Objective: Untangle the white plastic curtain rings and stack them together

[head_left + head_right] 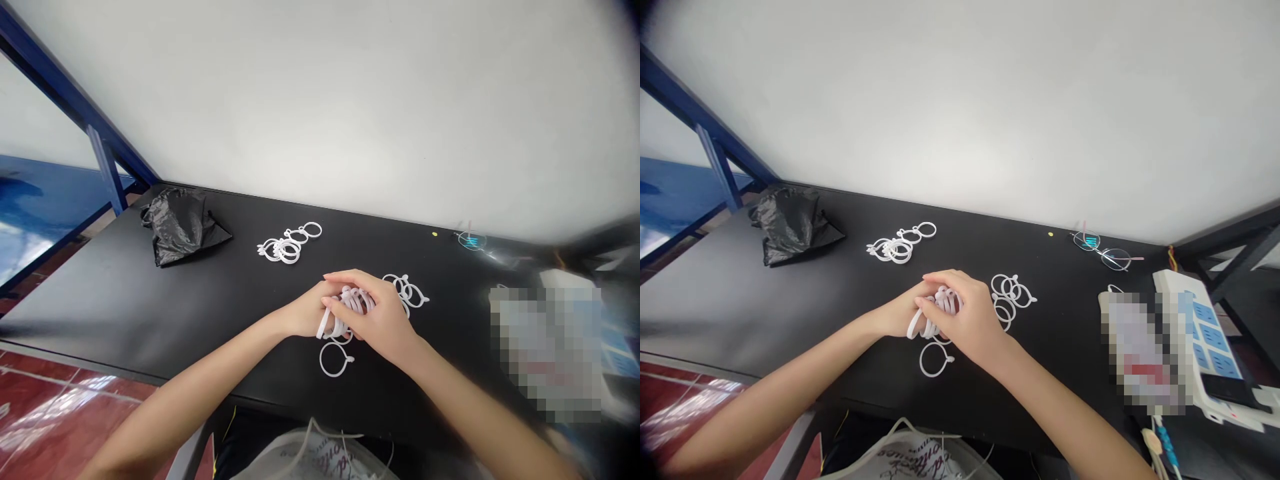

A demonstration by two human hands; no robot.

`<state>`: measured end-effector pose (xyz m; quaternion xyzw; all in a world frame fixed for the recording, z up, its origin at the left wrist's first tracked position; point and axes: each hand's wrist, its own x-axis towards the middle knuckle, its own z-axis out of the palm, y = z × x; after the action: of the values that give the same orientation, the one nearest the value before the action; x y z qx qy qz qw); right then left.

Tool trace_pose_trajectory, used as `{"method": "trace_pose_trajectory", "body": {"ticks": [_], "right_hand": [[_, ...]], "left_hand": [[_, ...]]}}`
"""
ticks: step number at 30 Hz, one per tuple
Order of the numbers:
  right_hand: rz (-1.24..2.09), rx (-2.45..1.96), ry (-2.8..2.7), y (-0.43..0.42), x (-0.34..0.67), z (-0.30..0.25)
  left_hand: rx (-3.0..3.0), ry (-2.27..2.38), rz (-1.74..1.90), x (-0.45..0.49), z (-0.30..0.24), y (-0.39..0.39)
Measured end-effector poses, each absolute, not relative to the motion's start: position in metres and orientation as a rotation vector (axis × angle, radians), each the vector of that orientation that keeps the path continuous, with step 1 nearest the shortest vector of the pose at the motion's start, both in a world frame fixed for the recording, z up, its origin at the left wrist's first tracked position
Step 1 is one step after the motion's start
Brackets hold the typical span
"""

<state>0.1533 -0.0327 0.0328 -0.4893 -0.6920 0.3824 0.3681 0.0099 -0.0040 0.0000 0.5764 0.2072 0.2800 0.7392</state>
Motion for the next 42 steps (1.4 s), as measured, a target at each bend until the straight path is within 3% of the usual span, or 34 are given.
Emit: {"method": "trace_pose_trajectory", "body": {"ticks": [9,16,24,38,42], "right_hand": [[0.743,-1.234,-1.506,-0.032,0.181,0.023],[0.423,-1.077,-1.879,-0.04,0.18,0.019],[0.968,-0.964,-1.902,-0.038,0.175,0.016],[0.635,-0.778,-1.864,-0.039,0.168,0.008],[0.69,-0.702,-1.895,-0.039,0.17,0.008]], "left_hand": [[1.009,0.532,0.557,0.005,0.0,-0.001],[1.215,0.486,0.654,0.004,0.006,0.002],[1.22,0.438,0.489,0.007,0.0,0.0],[1.362,0.44,0.474,0.006,0.002,0.002],[1.391,0.461,0.509,0.005,-0.001,0.002]]}}
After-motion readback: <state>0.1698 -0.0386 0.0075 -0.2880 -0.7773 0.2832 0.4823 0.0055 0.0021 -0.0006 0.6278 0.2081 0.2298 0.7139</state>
